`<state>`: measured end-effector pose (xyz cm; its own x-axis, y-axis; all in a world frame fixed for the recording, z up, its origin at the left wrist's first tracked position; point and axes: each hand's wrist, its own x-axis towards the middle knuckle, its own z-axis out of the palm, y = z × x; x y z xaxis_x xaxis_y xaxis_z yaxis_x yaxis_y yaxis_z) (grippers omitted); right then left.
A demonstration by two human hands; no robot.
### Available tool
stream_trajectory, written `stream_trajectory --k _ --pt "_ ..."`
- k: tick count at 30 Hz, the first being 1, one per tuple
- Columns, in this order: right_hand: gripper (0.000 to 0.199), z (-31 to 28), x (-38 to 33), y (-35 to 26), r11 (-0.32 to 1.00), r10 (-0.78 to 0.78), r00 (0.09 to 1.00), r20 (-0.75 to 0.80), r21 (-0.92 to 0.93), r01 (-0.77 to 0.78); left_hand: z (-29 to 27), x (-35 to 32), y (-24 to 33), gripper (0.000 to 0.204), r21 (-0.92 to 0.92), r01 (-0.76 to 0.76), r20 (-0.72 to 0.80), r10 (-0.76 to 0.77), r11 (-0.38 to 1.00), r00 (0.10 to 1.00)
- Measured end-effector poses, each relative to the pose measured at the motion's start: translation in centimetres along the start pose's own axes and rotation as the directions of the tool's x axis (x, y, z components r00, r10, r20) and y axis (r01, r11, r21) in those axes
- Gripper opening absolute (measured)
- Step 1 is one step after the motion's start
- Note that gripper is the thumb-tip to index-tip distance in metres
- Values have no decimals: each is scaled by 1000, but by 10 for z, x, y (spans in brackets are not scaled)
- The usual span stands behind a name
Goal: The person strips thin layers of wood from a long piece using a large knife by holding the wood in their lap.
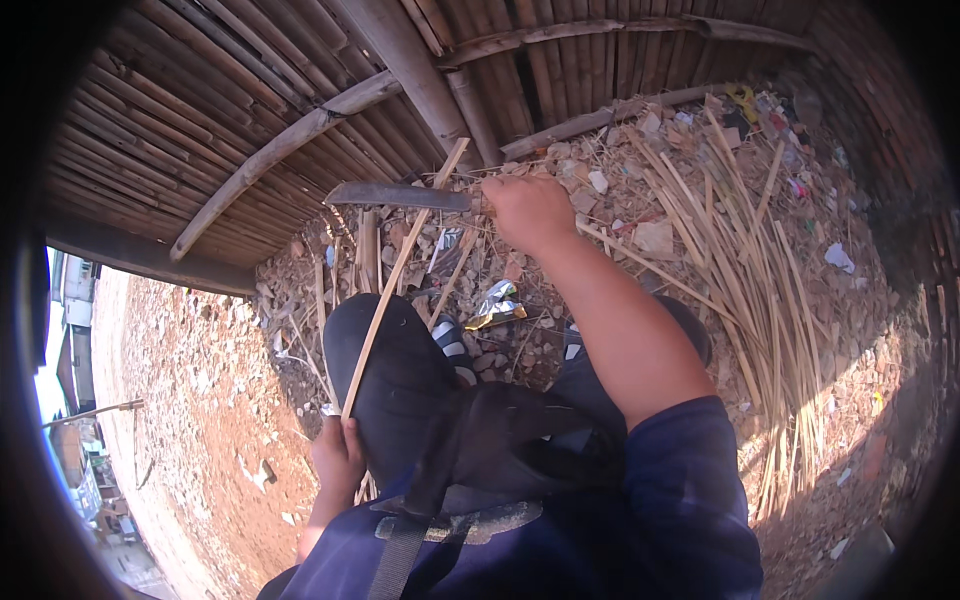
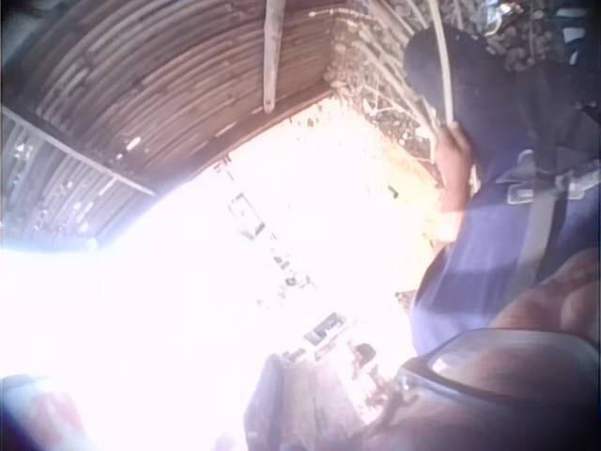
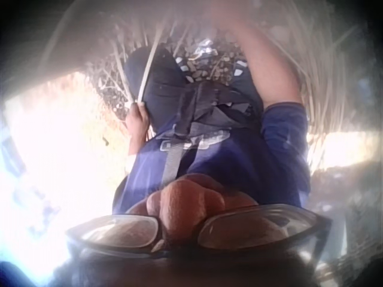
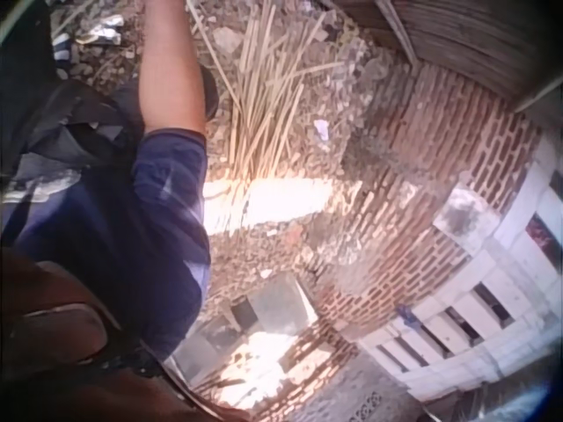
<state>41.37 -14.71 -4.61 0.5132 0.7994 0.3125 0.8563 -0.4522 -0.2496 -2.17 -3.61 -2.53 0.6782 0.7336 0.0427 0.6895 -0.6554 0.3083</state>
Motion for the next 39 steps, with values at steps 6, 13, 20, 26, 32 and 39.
stream_trajectory --k 6,13,20,26,32,39 --pt "32 -7 0 -10 1000 6 999 50 30 -8 -2 5 -8 34 -53 -45 73 49 998 996" --pt "23 -3 -1 -14 988 -35 982 186 154 6 -11 11 -19 40 -75 0 258 20 997 966" --pt "36 5 2 46 822 502 842 196 195 -536 -4 4 -25 41 -91 19 166 -4 996 986" --pt "42 -20 3 -23 915 297 945 141 243 -323 -8 14 -30 52 -399 46 297 82 916 952" --pt "38 -12 12 16 720 591 785 184 318 -617 -16 17 -35 52 -484 233 460 19 843 888" --pt "37 -34 7 12 705 563 823 79 473 -528 -14 19 -36 51 -447 337 513 -71 829 855"
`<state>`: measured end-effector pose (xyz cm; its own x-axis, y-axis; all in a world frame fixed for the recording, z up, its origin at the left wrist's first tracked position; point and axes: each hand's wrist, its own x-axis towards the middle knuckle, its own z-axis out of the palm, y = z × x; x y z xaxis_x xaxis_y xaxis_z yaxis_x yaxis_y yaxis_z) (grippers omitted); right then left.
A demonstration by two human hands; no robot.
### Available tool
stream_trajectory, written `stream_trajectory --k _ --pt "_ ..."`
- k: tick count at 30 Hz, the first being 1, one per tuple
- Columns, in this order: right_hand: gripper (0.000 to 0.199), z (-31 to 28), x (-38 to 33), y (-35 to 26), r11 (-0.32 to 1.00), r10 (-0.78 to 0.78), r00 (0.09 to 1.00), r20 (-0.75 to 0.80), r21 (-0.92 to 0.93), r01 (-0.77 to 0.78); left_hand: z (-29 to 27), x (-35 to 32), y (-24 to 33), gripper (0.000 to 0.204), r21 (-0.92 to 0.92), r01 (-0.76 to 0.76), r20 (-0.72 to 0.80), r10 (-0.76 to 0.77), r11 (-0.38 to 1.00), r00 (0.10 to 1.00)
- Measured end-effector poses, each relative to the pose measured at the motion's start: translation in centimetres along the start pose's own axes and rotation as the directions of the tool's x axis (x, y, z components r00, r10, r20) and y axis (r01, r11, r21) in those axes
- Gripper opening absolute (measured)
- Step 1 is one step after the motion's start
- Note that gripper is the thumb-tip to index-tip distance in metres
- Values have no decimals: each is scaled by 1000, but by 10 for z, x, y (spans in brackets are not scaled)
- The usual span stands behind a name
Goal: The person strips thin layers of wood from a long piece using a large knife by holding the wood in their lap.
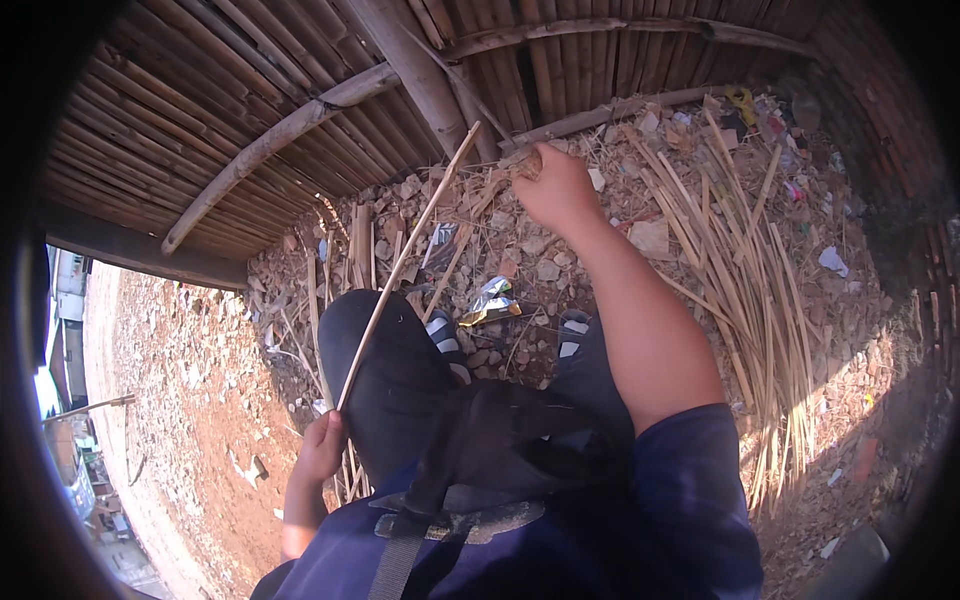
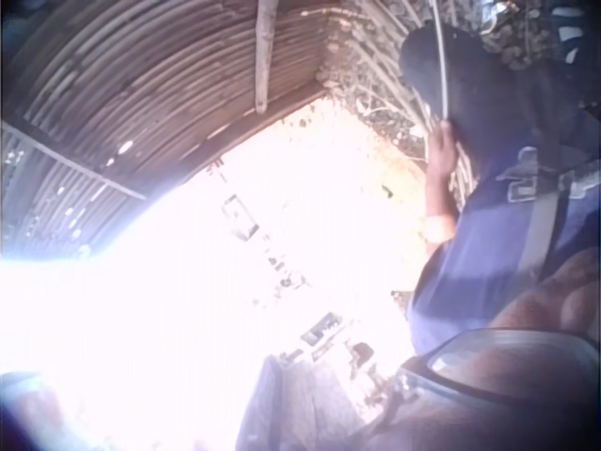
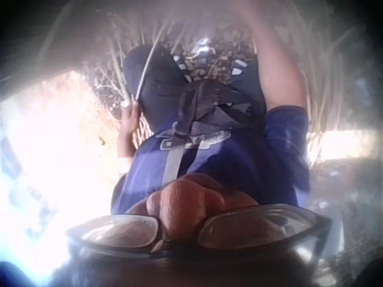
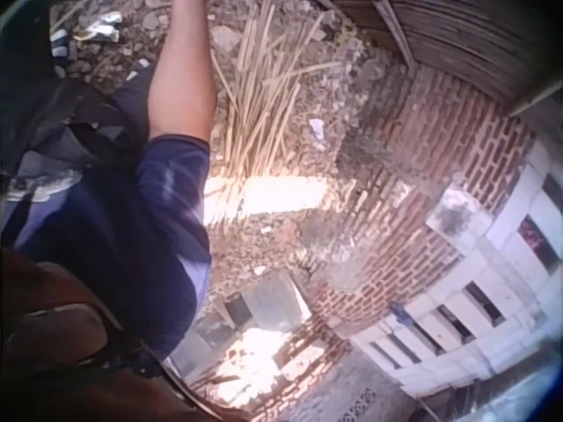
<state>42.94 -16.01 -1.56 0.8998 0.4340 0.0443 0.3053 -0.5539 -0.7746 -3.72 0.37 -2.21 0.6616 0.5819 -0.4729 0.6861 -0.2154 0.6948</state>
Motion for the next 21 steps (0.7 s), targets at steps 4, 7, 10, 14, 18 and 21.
stream_trajectory --k 4,7,10,14,18,21 --pt "33 3 -23 -20 940 -299 916 266 -82 331 4 0 17 51 78 -6 -32 9 997 999" --pt "30 18 -41 -35 828 -395 762 513 -161 537 4 -2 18 52 116 -3 -55 9 993 998" --pt "35 29 -39 -26 774 -393 691 606 -187 605 4 0 14 52 130 -32 -61 40 991 997" --pt "39 35 -17 -1 909 -320 793 519 -69 412 3 5 12 52 119 -49 -39 54 992 998" --pt "35 31 -33 -23 880 -302 806 509 -176 441 2 4 12 52 114 -22 -26 25 993 999" --pt "34 37 -42 -31 780 -367 740 563 -248 575 5 4 10 51 174 -64 -56 75 983 996"
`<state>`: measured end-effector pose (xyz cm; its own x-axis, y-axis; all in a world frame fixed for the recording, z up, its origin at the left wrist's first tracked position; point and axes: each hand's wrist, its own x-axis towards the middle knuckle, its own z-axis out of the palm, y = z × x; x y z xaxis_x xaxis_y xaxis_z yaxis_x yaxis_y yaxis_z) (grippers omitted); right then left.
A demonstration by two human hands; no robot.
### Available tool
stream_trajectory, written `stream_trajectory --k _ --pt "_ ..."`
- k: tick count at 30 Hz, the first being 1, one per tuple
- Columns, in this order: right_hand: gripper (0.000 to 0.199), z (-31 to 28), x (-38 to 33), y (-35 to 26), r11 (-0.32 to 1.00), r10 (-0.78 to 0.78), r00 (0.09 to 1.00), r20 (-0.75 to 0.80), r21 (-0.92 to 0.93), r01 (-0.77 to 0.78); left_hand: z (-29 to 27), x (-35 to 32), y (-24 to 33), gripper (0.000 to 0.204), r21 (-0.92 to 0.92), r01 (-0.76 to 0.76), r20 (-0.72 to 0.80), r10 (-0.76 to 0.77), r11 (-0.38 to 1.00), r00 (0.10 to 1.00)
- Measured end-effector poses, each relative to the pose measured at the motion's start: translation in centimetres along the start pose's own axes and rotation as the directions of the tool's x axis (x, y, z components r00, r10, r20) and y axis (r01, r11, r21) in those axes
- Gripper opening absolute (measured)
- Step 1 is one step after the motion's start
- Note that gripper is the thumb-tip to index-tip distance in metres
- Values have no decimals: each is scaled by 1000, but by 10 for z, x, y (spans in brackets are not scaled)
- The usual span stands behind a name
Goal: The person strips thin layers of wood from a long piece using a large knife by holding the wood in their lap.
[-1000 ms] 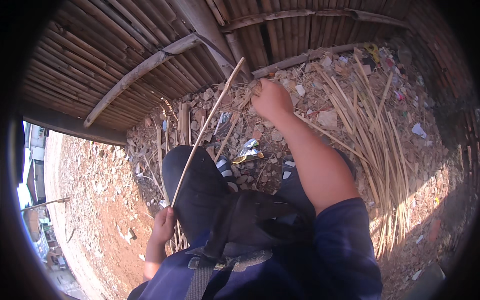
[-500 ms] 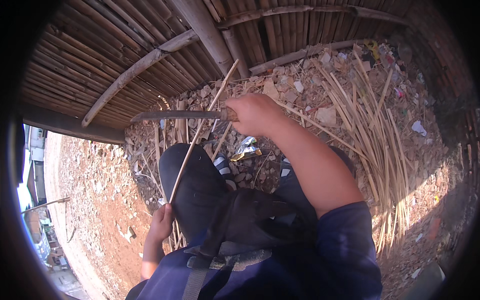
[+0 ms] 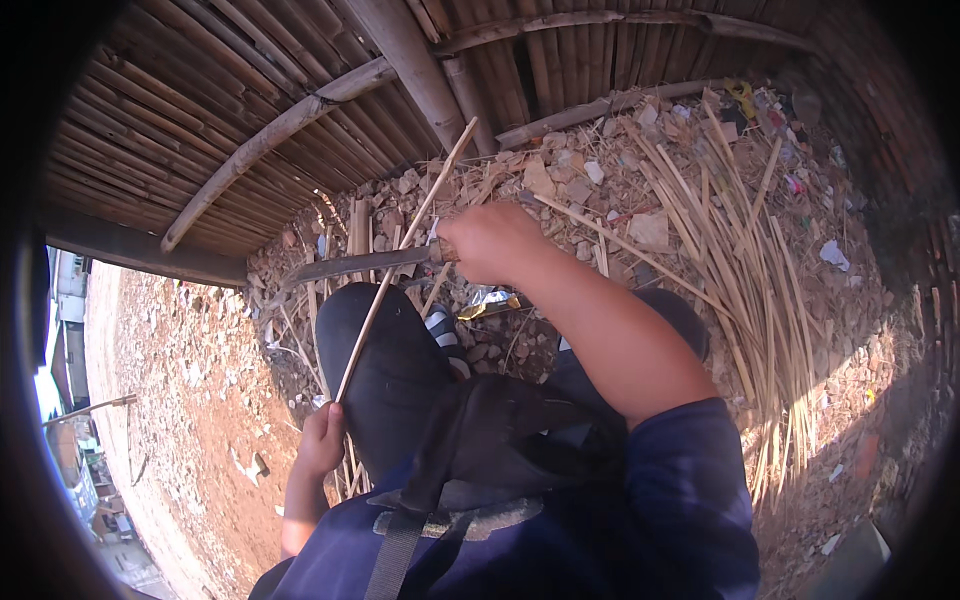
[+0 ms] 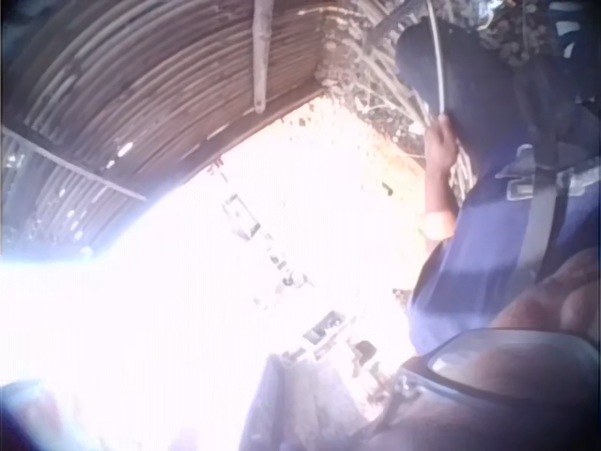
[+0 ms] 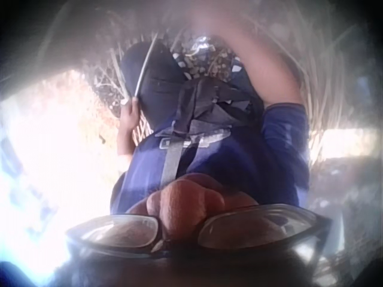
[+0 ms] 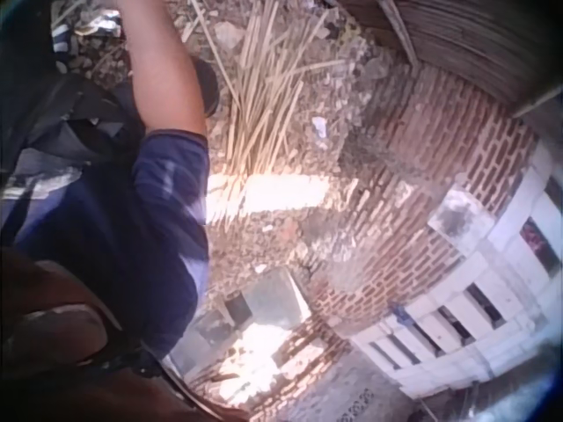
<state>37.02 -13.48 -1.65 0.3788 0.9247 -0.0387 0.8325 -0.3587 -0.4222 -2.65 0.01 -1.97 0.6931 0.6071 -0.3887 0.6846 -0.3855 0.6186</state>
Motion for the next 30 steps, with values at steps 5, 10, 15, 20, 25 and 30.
stream_trajectory --k 5,10,15,20,25,30 --pt "41 11 13 33 972 111 994 15 209 -112 2 1 12 49 102 -100 -80 108 990 991" --pt "42 7 5 0 997 39 999 25 72 -41 -1 -4 10 49 129 -62 -57 70 990 996" --pt "30 0 13 47 951 167 986 -9 266 -159 9 3 8 48 196 -100 -121 125 975 985" --pt "39 1 5 29 992 97 991 -90 88 -89 -2 -3 18 46 163 -83 -86 98 983 991" --pt "39 -6 -3 -11 996 -21 992 125 -86 32 4 -1 7 42 260 -126 -100 156 957 983" --pt "38 7 11 52 955 258 964 -65 170 -244 -6 3 17 40 314 -146 -66 175 938 982"
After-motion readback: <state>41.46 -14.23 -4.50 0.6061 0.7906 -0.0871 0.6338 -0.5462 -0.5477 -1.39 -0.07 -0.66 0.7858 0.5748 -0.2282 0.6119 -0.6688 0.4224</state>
